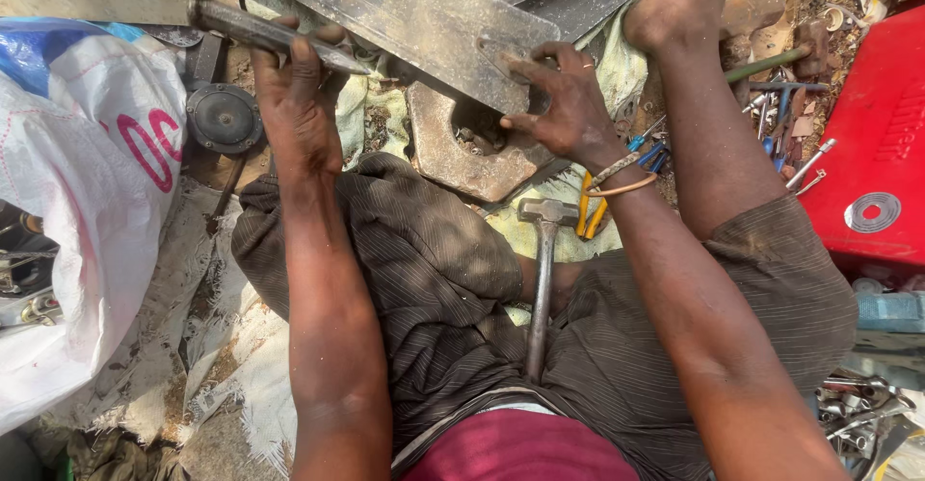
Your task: The person sits on the ground and uses a hammer to repeatedly strike a metal plate resting on a stone anvil. They adjust the plate's position and orientation multiple times while continuing to hammer it.
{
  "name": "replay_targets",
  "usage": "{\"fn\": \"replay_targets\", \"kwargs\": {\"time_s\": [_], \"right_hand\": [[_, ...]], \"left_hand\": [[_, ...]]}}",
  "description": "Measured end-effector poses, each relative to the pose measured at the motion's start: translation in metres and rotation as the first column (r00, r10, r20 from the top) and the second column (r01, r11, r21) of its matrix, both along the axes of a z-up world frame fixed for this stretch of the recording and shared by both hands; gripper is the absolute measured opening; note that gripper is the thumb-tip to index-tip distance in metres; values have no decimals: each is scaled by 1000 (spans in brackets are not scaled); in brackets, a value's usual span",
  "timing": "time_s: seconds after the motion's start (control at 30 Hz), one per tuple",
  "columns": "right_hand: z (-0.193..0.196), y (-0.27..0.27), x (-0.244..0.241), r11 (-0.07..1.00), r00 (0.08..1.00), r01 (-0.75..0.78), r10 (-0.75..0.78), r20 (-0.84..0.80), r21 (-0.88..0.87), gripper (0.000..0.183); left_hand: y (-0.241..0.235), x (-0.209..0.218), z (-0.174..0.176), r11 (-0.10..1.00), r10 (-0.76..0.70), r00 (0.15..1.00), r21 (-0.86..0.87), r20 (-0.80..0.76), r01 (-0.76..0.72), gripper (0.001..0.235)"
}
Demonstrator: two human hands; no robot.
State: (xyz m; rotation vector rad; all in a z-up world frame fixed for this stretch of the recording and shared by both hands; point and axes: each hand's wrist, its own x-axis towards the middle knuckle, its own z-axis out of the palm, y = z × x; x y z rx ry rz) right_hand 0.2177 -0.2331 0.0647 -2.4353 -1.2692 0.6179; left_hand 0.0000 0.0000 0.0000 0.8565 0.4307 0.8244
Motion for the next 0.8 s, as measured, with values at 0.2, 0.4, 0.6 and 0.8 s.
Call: {"fn": "replay_targets", "kwargs": {"time_s": [0.2, 0.4, 0.6, 0.8], "right_hand": [[-39, 2, 12, 996, 996, -28, 20, 89, 88, 74], [-60, -11, -10, 968, 997, -5, -14, 73, 253, 56], [-42, -16, -22, 961, 990, -18, -20, 136, 277, 56], [-30, -50, -39, 965, 969, 198, -219, 111, 171, 73]], "left_hand": [[-20, 53, -7, 985, -20, 1000, 173, -14, 22, 37], [-58, 82, -30, 987, -106, 990, 110, -93, 116, 47], [-62, 103, -31, 930, -181, 938, 257, -297, 261, 47], [-59, 115, -46, 969, -206, 972, 118, -113, 219, 40]]}}
